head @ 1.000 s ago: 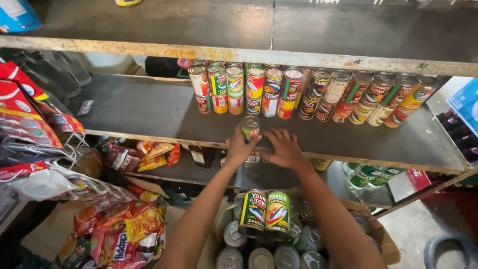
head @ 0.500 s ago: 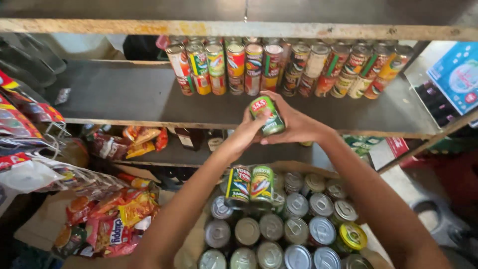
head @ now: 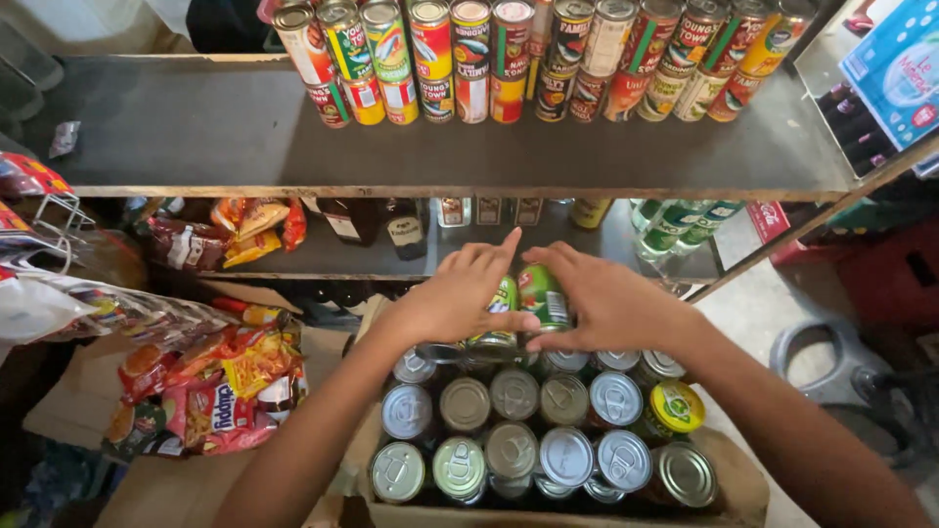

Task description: Transferring canned goods from a cardboard box onto grocery store shelves and arranging them.

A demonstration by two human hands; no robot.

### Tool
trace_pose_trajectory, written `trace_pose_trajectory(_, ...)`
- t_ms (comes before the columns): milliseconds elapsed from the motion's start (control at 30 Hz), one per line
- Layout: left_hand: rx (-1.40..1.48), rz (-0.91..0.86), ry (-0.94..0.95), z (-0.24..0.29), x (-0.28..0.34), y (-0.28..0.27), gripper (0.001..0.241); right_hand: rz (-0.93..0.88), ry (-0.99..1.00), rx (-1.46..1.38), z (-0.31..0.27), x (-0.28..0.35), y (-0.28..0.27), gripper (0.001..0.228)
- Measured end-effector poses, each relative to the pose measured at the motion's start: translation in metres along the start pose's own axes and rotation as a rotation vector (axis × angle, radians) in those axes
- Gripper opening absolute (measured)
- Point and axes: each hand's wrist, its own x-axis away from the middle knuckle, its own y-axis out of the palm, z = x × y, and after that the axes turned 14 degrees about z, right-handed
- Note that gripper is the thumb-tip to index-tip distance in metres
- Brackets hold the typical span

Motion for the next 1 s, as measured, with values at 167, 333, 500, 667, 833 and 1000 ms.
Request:
trace_pose_trajectory(167,-0.023,-0.017,-0.037,0.007,0.002,-0.009,0.122,0.052,-0.32,-0.053,0.006,-0.003,-0.004,0.105)
trace_pose_trajectory(333,0.006,-0.083,-0.066,0.001,-0.007,-0.014,0.122,-0.283,0.187,-0.174,-0.004,-0.02,-0.031,0.114)
trace_pose_trajectory(500,0.184,-0.126,-0.12,-0.012,-0.029,-0.017,0.117,-0.259,0.21,-0.278,0.052,-0.036,-0.013,0.082)
trace_pose_trajectory(667,0.337,-0.101,-0.105,-0.042,-0.057,-0.009,0.11,-0.121,0.16,-0.365,0.092,-0.066,0.007,0.067)
trace_pose_trajectory(833,0.474,0.065,-0.09,-0.102,-0.111,0.014,0.104,0.094,0.095,-0.363,0.119,-0.121,0.012,0.059)
trace_pose_trajectory(1000,0.12,0.354,-0.232,-0.19,-0.147,0.066,0.09,0.53,-0.046,-0.196,0.225,-0.207,0.077,0.069)
